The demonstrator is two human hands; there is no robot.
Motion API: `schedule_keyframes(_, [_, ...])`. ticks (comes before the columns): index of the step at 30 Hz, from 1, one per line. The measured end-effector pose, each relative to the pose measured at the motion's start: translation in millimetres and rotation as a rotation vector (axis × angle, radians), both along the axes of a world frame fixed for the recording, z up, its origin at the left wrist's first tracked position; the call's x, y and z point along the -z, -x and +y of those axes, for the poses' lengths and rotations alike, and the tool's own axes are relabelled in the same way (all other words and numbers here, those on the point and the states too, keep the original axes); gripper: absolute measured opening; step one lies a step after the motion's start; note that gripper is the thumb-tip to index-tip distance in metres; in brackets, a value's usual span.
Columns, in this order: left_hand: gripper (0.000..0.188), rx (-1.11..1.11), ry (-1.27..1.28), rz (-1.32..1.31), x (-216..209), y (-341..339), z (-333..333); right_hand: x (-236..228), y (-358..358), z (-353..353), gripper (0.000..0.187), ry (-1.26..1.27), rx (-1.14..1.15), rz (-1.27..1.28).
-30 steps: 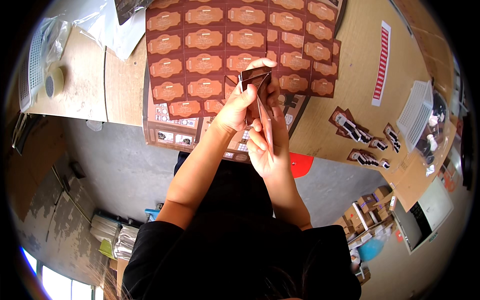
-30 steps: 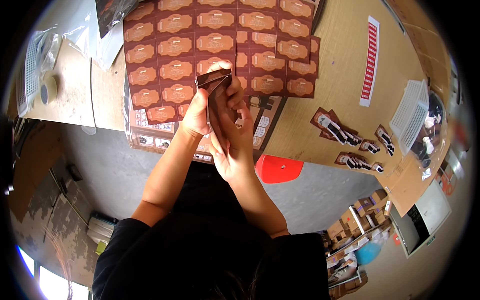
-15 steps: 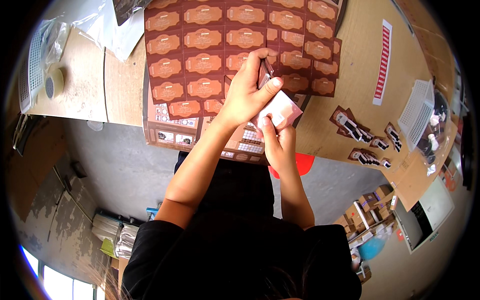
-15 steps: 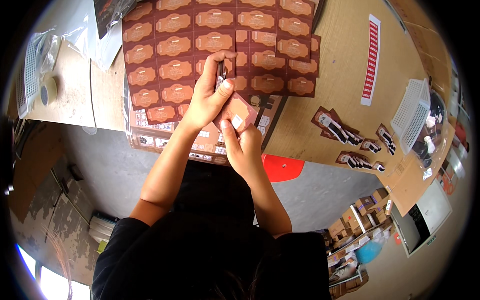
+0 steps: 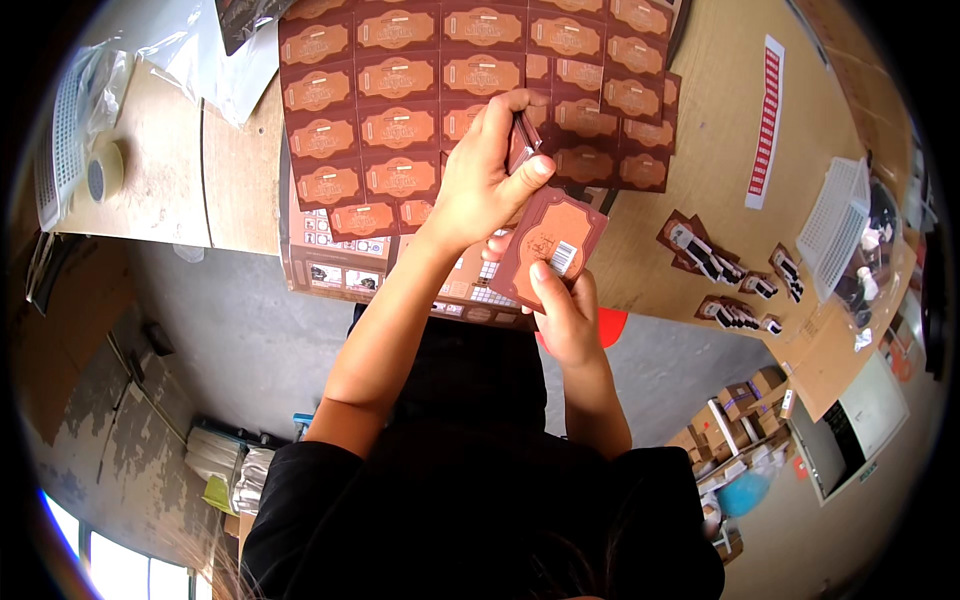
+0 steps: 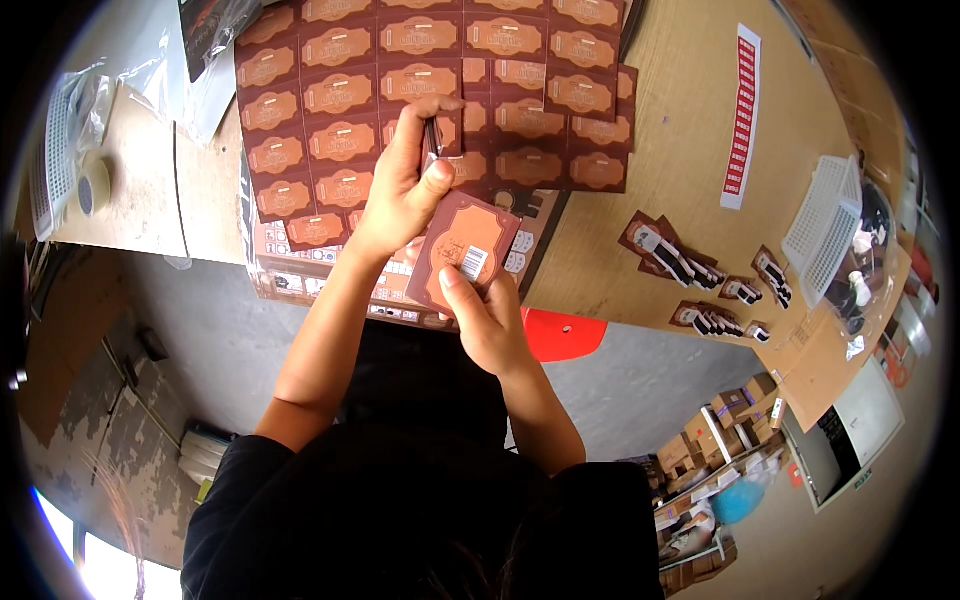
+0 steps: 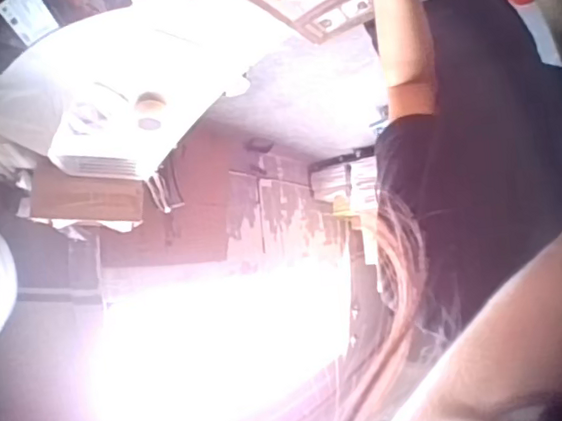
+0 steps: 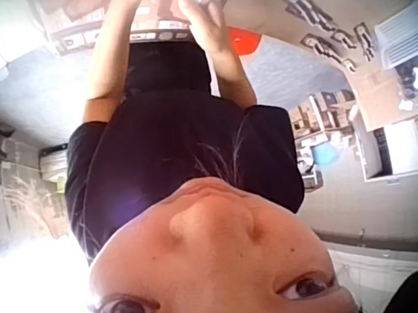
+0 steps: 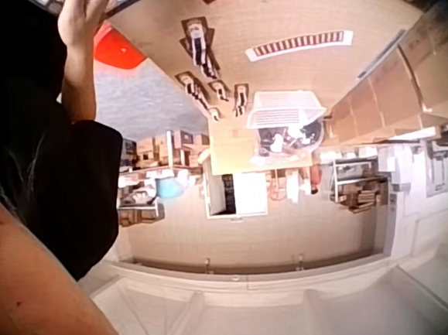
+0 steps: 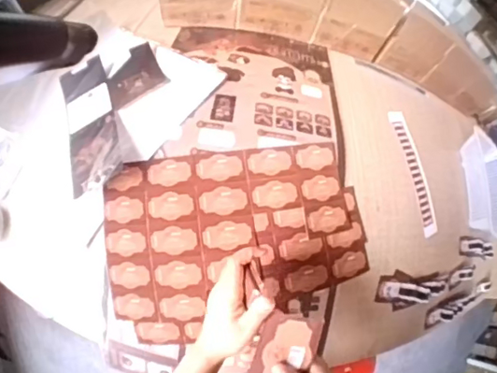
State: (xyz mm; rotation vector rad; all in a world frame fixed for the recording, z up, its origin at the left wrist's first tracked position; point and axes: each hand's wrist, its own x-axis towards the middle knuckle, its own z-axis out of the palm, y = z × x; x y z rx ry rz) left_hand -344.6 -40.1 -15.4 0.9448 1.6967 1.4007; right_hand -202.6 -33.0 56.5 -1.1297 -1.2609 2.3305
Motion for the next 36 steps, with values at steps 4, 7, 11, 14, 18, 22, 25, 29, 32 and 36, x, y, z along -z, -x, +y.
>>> schedule_keyframes(4, [0.065, 0.050, 0.015, 0.333, -6, 5, 2, -18, -6, 8, 0.034, 0.533, 0.161, 0.192])
schedule_keyframes(7, [0.067, 0.113, 0.091, 0.519, 5, 17, -5, -50, -14, 7, 0.034, 0.442, -0.010, 0.387])
schedule_keyframes(11, [0.072, -0.059, -0.027, -0.283, -4, 13, -16, -43, -20, 4, 0.024, -0.425, -0.031, -0.082])
schedule_keyframes(14, [0.087, -0.186, -0.059, -1.011, -10, -12, -19, -23, 4, 9, 0.024, -1.007, -0.111, -0.367])
schedule_keyframes(18, [0.089, -0.139, -0.180, -1.394, -12, -43, -27, 12, 13, 0, 0.021, -1.073, -0.134, -0.429])
schedule_keyframes(22, [0.090, -0.175, -0.251, -1.457, -9, -50, -31, 10, 17, -1, 0.026, -1.079, -0.211, -0.426])
schedule_keyframes(25, [0.087, -0.154, -0.300, -1.510, -10, -44, -32, 12, 16, -3, 0.034, -1.119, -0.230, -0.420])
schedule_keyframes(29, [0.080, -0.172, -0.377, -1.581, -14, -35, -31, 19, 17, -5, 0.032, -1.191, -0.191, -0.434])
schedule_keyframes(32, [0.065, -0.145, -0.524, -1.689, -10, -31, -29, 23, 16, -2, 0.032, -1.186, -0.176, -0.457])
schedule_keyframes(36, [0.029, -0.280, -0.433, -1.659, -13, -27, -23, 24, 18, -4, 0.040, -1.212, -0.113, -0.383])
